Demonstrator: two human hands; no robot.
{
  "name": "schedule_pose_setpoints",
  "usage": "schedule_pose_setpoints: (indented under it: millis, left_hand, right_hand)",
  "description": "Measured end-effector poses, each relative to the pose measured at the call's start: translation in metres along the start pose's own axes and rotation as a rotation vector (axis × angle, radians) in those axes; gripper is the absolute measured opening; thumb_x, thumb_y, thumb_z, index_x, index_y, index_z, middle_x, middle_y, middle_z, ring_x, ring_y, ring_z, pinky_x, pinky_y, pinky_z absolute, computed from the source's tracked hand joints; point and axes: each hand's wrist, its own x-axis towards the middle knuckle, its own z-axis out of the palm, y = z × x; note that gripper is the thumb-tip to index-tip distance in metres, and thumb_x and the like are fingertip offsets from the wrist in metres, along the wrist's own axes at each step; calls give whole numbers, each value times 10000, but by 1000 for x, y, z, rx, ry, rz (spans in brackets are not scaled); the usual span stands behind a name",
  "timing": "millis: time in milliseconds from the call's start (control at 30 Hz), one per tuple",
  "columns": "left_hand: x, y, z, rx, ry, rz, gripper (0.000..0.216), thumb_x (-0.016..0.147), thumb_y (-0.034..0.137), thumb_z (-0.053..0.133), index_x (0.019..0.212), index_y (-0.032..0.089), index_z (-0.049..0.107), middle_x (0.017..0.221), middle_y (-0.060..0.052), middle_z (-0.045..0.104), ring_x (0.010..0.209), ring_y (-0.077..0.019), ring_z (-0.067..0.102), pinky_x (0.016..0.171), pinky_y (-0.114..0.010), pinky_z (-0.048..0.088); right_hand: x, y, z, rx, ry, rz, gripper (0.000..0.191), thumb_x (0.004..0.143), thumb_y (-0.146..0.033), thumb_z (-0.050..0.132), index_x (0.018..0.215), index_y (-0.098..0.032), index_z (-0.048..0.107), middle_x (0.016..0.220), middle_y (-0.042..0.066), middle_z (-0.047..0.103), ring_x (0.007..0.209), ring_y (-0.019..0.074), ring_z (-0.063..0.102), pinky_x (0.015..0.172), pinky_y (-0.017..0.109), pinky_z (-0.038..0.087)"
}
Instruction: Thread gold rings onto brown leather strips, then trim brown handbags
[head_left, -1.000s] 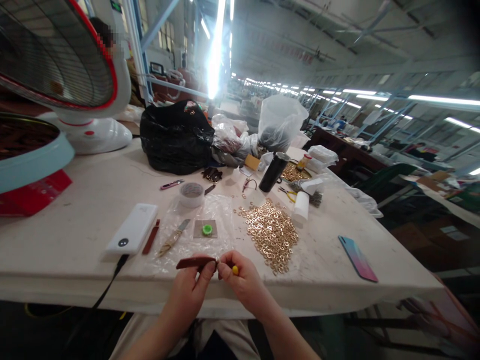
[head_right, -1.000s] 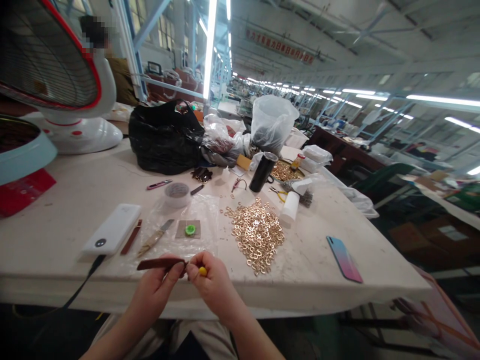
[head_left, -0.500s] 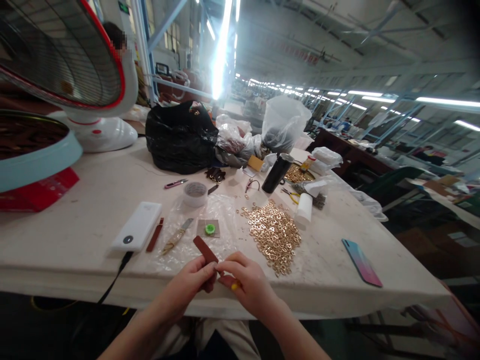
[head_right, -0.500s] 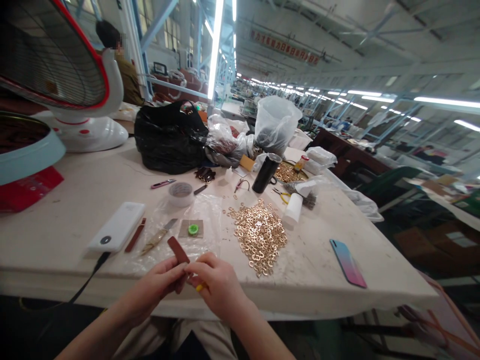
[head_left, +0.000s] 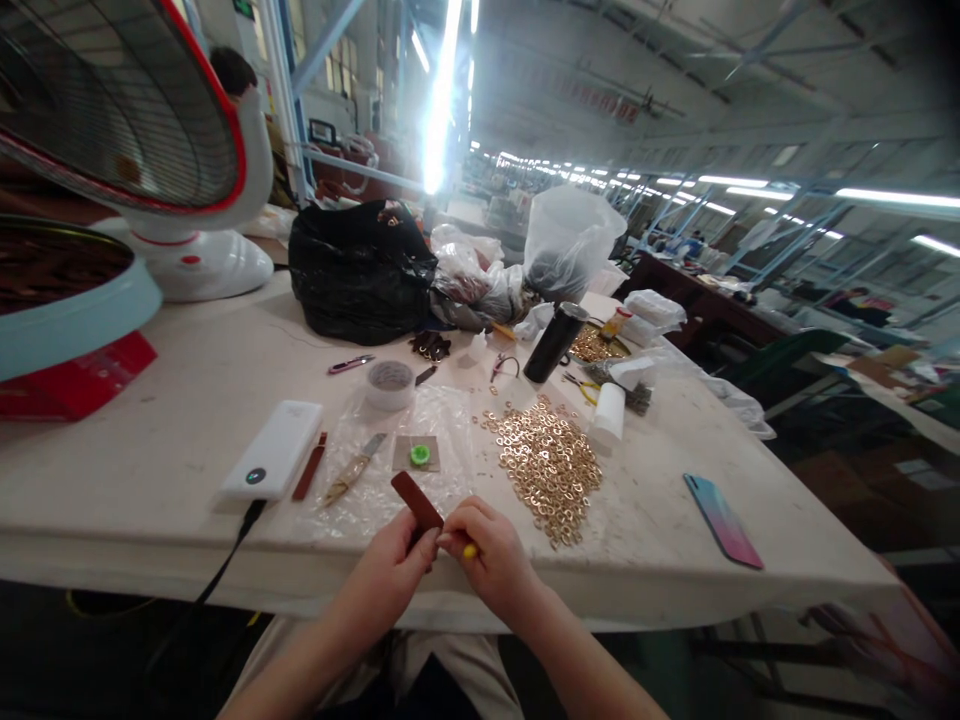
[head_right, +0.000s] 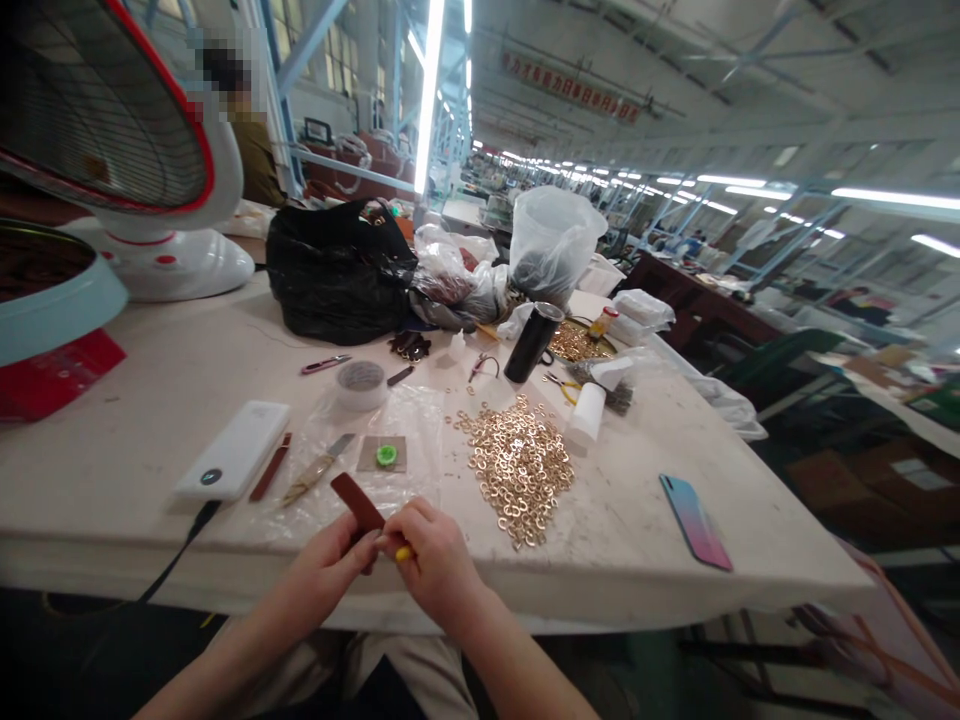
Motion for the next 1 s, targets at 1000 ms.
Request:
schedule_pose_setpoints:
  millis: [1000]
  left_hand:
    - [-7,-3,4,295,-55,117,199,849,319,411,747,186,517,674,-2,551,636,-164,506,604,-277,392]
  right_hand:
    - [7,-8,15,816,97,634,377,682,-525,648,717,-187,484,507,-99,368,431,50,279,411,195,227]
